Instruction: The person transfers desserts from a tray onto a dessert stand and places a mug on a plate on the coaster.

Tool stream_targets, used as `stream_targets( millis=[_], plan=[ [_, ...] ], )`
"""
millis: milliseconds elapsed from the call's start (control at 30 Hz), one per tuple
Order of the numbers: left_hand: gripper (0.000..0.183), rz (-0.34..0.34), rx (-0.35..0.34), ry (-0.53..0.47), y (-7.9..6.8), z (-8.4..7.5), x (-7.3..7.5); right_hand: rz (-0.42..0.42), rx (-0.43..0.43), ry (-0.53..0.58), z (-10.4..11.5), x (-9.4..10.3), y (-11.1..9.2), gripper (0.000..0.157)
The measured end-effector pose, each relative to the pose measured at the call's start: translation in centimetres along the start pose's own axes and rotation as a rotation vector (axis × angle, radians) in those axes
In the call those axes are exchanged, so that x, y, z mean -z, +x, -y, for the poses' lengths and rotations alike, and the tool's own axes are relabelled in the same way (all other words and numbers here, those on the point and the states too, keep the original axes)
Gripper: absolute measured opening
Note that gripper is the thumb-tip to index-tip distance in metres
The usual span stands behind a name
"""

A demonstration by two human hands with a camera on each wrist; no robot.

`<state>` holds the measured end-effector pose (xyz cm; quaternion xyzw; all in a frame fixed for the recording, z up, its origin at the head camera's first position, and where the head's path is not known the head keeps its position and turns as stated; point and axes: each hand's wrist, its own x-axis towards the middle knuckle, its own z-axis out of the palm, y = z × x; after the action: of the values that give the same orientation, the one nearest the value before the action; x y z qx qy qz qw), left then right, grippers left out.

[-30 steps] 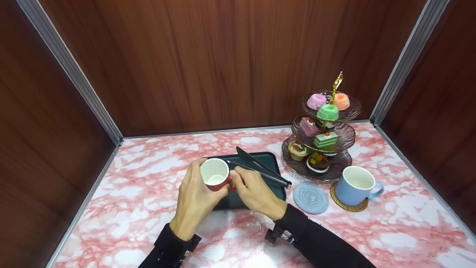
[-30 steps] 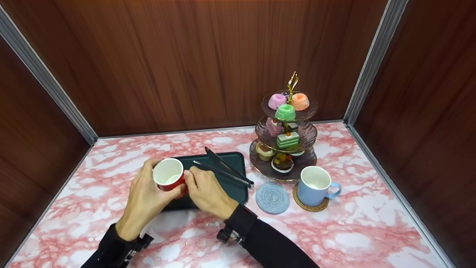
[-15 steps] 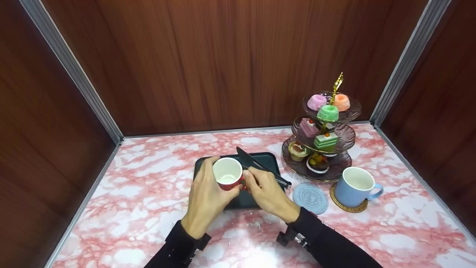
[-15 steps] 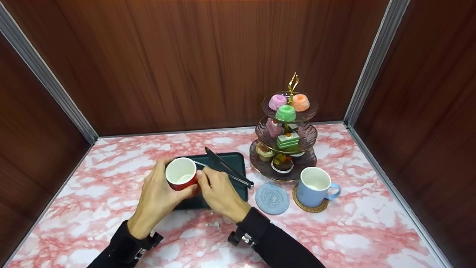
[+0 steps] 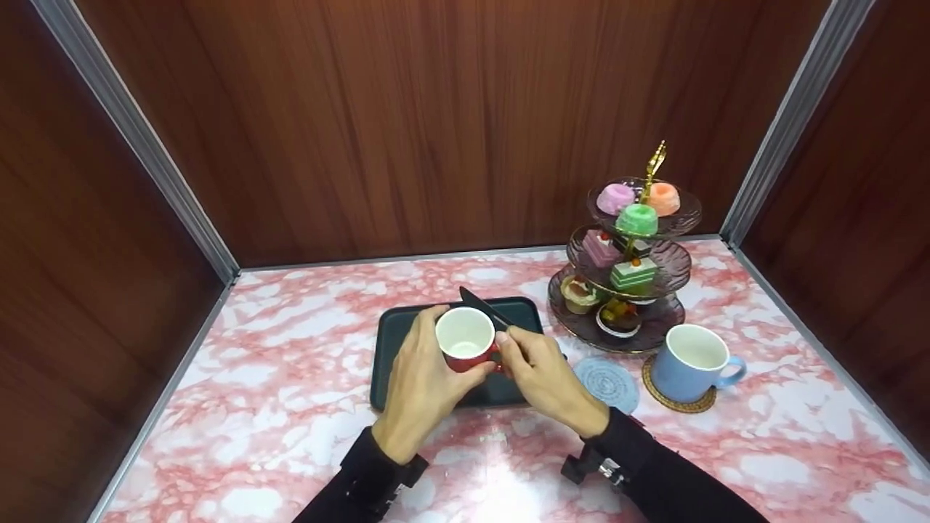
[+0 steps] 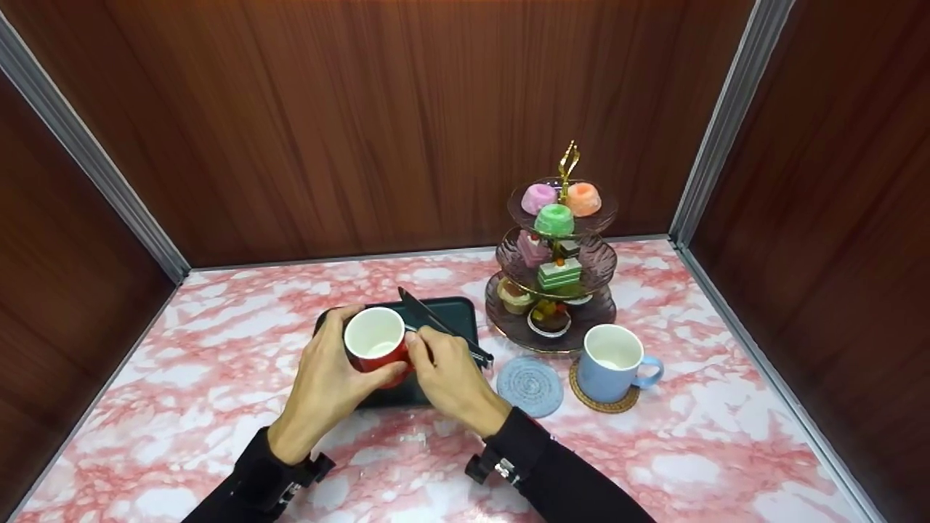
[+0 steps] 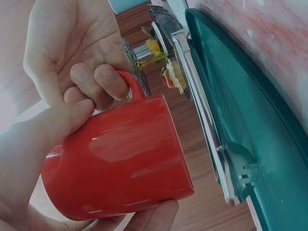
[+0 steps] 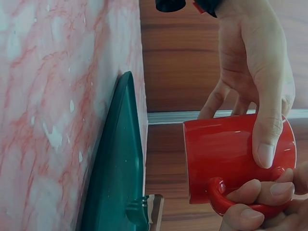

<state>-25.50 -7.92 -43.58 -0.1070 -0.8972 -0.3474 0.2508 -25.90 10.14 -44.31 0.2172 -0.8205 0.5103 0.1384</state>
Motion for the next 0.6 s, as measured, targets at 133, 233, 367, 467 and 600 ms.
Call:
stream_targets(
  millis=[133, 233, 367, 467, 600],
  plan=[
    [0.093, 0.02, -0.012, -0.025, 0.1, -0.4, -0.6, -0.001, -0.008, 0.026, 0.8, 0.9, -0.5, 0.033],
    [0.091, 0.034, -0.026, -0.048, 0.2, -0.6, -1.0, -0.006, -0.011, 0.026, 0.5, 1.5, -0.6, 0.034],
    [0.089, 0.055, -0.036, -0.065, 0.2, -0.9, -1.6, -0.011, -0.017, 0.025, 0.2, 2.2, -0.9, 0.034],
    [0.089, 0.075, -0.034, -0.067, 0.1, -1.2, -2.0, -0.02, -0.025, 0.026, -0.1, 2.7, -1.1, 0.035],
    [0.09, 0.098, -0.028, -0.068, 0.1, -1.6, -2.5, -0.033, -0.042, 0.019, -0.5, 3.4, -1.4, 0.036]
  ],
)
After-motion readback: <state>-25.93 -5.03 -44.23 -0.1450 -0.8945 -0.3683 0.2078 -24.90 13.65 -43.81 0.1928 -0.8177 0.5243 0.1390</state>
